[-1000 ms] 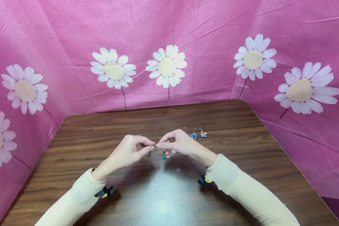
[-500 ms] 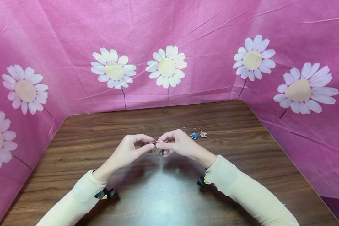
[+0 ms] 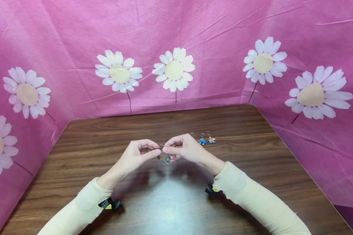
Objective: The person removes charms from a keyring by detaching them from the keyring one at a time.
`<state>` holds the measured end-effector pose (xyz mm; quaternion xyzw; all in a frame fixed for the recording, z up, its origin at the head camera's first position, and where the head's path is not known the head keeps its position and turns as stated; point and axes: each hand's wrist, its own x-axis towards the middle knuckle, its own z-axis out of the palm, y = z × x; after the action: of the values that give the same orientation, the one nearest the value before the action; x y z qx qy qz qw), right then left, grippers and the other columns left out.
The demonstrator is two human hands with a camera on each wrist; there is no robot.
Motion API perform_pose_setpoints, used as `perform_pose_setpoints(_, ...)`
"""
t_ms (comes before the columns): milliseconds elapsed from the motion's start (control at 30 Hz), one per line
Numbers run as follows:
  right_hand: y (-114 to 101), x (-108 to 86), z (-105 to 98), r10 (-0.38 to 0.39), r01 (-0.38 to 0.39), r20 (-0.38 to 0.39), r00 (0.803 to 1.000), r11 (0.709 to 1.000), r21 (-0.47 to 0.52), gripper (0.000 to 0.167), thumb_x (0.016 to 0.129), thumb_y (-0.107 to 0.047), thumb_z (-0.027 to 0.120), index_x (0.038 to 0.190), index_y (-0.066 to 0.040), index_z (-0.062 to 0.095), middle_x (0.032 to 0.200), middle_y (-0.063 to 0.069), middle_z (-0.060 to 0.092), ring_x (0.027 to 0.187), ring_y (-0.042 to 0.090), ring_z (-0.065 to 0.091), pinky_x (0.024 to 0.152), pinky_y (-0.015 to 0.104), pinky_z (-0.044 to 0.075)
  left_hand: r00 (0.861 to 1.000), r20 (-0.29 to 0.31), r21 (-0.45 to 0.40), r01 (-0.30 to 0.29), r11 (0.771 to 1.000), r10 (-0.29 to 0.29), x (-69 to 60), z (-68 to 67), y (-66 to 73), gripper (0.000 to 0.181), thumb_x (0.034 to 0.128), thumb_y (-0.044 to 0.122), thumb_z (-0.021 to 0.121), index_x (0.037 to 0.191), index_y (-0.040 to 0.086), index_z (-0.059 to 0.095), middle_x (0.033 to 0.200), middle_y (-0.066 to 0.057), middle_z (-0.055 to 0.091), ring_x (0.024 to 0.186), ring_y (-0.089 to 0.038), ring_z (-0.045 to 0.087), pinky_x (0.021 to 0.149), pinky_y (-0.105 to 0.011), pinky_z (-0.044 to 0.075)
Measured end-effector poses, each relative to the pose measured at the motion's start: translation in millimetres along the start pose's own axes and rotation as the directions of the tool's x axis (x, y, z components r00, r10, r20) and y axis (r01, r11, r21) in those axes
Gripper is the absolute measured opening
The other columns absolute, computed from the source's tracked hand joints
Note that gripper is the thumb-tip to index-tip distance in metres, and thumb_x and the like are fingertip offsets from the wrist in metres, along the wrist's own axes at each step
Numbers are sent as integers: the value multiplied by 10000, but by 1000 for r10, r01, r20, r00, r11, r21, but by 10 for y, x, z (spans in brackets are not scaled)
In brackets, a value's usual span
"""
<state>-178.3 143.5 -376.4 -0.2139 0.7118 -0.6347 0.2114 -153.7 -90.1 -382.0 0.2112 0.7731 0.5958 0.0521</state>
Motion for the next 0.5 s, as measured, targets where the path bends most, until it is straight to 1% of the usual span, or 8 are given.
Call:
perform_pose_setpoints(33, 2, 0, -2, 7, -7, 1, 1000, 1000, 3, 219, 939, -163, 749, 1050, 25, 727, 907, 143, 741, 663, 153, 663, 743, 457, 643, 1000, -7, 14, -11, 1000, 11, -1, 4, 7, 173, 909, 144, 775, 1025, 21, 738, 893, -78, 746, 794, -247, 713, 693, -267, 597)
perform_pose_setpoints(100, 4, -1, -5, 20, -20, 6, 1000, 1000, 9, 221, 938, -162, 750, 1053, 25, 726, 919, 171, 735, 662, 153, 662, 748, 465, 642, 1000, -15, 36, -26, 999, 27, -4, 8, 17, 160, 910, 148, 776, 1014, 29, 746, 868, -82, 745, 751, -212, 705, 655, -250, 584)
perform_pose_setpoints(200, 16, -3, -6, 41, -42, 23, 999, 999, 17, 234, 939, -160, 748, 1069, 32, 721, 915, 171, 731, 668, 156, 664, 759, 467, 641, 998, -27, 90, -53, 995, 55, -7, 15, 31, 133, 900, 145, 785, 983, 45, 759, 826, -59, 742, 690, -172, 677, 598, -227, 555)
perform_pose_setpoints(267, 23, -5, -6, 64, -64, 33, 997, 998, 21, 240, 935, -163, 753, 1078, 28, 724, 911, 152, 733, 671, 159, 667, 759, 459, 642, 997, -27, 126, -70, 990, 74, -4, 14, 34, 105, 892, 133, 786, 961, 57, 765, 796, -23, 735, 659, -157, 658, 570, -221, 539)
perform_pose_setpoints(333, 34, -6, -13, 80, -81, 50, 996, 997, 16, 253, 935, -169, 754, 1087, 31, 723, 889, 121, 736, 671, 161, 672, 756, 460, 642, 996, -14, 151, -84, 985, 87, 4, 10, 35, 83, 883, 123, 786, 945, 70, 767, 778, 6, 728, 638, -138, 641, 556, -224, 535)
perform_pose_setpoints(400, 40, -8, -25, 104, -104, 69, 992, 995, 4, 260, 933, -177, 756, 1095, 24, 726, 884, 126, 741, 675, 166, 681, 754, 465, 641, 996, 6, 163, -89, 983, 89, 12, -4, 29, 73, 874, 124, 782, 932, 82, 766, 758, 23, 714, 629, -135, 627, 551, -235, 533)
perform_pose_setpoints(500, 54, -5, -49, 120, -119, 106, 987, 993, -11, 266, 942, -175, 746, 1107, 32, 723, 887, 137, 743, 690, 171, 686, 761, 478, 639, 997, 44, 159, -73, 985, 67, 27, -30, 16, 63, 864, 129, 780, 922, 106, 769, 755, 40, 704, 653, -142, 632, 573, -246, 542)
